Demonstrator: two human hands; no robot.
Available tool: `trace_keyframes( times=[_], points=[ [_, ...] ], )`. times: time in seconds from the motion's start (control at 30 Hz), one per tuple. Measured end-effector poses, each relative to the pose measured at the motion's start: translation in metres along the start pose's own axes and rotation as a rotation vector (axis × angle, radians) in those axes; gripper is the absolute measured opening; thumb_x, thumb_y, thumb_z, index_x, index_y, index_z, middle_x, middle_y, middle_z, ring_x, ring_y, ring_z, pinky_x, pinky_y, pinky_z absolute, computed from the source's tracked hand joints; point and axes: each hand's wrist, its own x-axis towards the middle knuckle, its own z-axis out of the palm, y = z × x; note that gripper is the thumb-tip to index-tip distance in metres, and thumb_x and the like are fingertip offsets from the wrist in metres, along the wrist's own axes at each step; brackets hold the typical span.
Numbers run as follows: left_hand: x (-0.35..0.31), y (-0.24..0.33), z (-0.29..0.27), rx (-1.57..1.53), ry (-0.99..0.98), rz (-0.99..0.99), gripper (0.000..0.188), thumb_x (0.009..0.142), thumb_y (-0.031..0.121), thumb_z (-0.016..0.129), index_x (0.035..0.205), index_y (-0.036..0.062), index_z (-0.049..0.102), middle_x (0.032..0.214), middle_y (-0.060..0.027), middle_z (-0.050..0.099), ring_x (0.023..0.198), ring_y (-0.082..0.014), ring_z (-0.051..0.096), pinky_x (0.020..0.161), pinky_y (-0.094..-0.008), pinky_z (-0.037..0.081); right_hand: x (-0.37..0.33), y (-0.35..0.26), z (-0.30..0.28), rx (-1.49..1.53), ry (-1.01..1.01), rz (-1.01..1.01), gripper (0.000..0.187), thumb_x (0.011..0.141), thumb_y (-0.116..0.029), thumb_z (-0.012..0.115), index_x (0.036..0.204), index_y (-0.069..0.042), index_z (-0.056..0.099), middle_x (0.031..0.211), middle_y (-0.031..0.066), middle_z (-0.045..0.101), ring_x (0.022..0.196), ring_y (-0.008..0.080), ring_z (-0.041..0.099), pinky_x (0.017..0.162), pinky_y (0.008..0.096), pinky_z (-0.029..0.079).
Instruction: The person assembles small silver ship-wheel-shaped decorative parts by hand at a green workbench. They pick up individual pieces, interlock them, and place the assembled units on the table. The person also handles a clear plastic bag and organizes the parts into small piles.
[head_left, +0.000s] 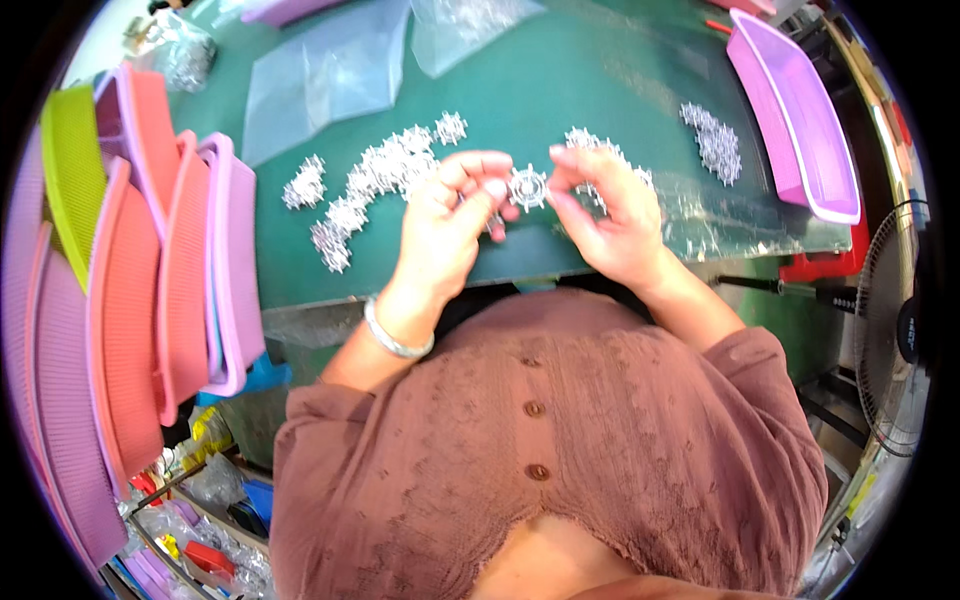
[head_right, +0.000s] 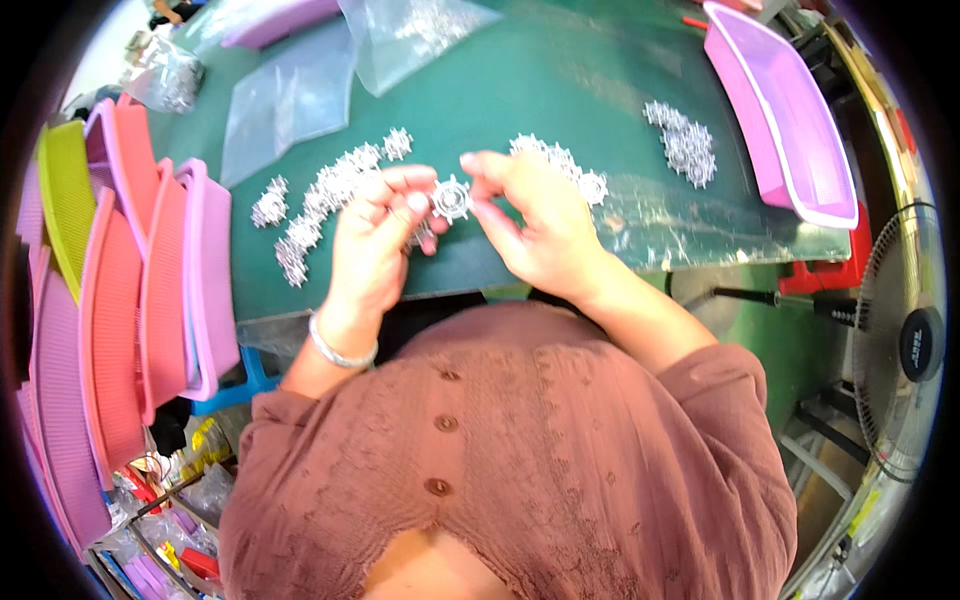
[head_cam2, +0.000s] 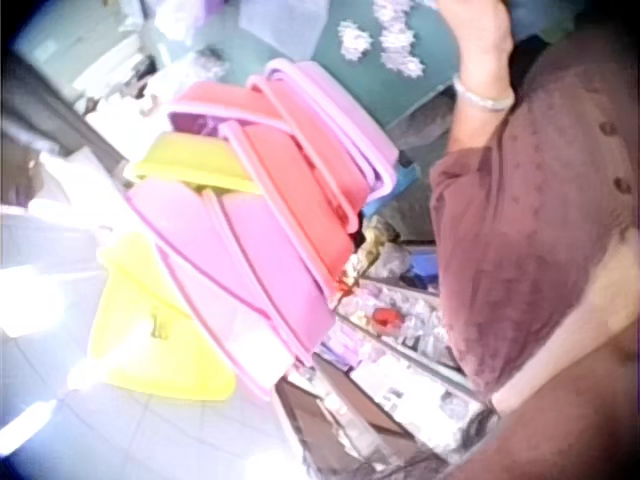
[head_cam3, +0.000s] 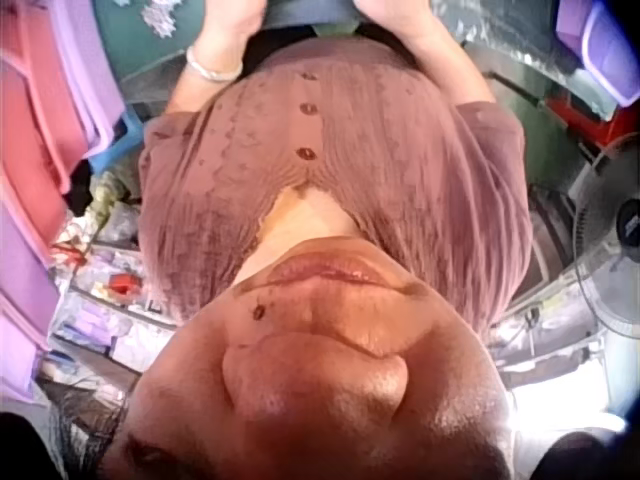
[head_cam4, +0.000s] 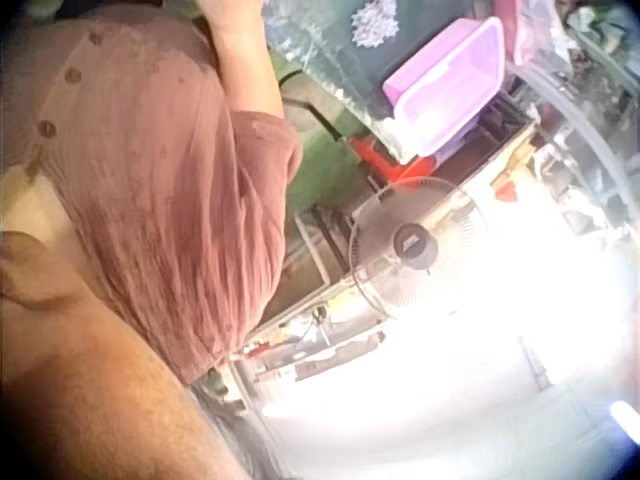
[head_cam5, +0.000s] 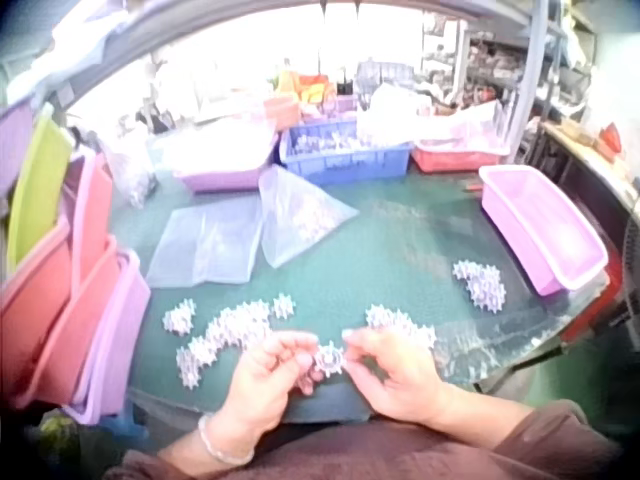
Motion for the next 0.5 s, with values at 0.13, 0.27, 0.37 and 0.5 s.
trace_keyframes(
  times=[0.13, 0.27, 0.37, 0.5],
  points=[
    [0.003, 0.001, -0.003, -0.037, 0.034, -0.085, 0.018, 0.09, 0.009, 0.051, 0.105, 0.0005, 0.057, 0.086, -0.0078, 0.062, 0.07, -0.0125, 0.058, 0.055, -0.023, 0.046, 0.028, 0.005, -0.008, -0.02, -0.044, 0.002, 0.034, 0.069, 0.006, 0.064, 0.102, -0.002, 0.057, 0.077, 0.0089, 0.059, 0.072, 0.0258, 0.058, 0.064, 0.0339, 0.047],
    [0.001, 0.0, -0.008, -0.081, 0.067, -0.129, 0.017, 0.09, 0.008, 0.052, 0.104, 0.0001, 0.057, 0.086, -0.0077, 0.063, 0.069, -0.0122, 0.059, 0.055, -0.0233, 0.046, 0.081, 0.013, -0.012, -0.066, -0.045, -0.126, 0.027, 0.071, 0.003, 0.063, 0.097, -0.003, 0.059, 0.078, 0.0091, 0.06, 0.073, 0.0268, 0.058, 0.066, 0.0344, 0.047],
    [0.002, -0.002, -0.008, -0.085, 0.049, -0.124, 0.017, 0.089, 0.008, 0.052, 0.103, 0.0001, 0.057, 0.086, -0.008, 0.063, 0.069, -0.0122, 0.058, 0.055, -0.0234, 0.046, 0.129, 0.023, 0.0, 0.014, -0.044, -0.142, 0.02, 0.075, 0.0, 0.06, 0.095, -0.003, 0.06, 0.078, 0.008, 0.062, 0.073, 0.0205, 0.06, 0.065, 0.0305, 0.048],
    [0.005, 0.011, -0.011, -0.045, 0.088, -0.124, 0.016, 0.088, 0.01, 0.055, 0.102, 0.0013, 0.057, 0.087, -0.0064, 0.062, 0.068, -0.0118, 0.058, 0.054, -0.0229, 0.044, 0.174, 0.031, 0.028, 0.285, -0.228, -0.019, 0.017, 0.077, -0.004, 0.06, 0.094, -0.004, 0.063, 0.081, 0.0079, 0.065, 0.074, 0.0171, 0.063, 0.067, 0.0287, 0.049]
  ],
)
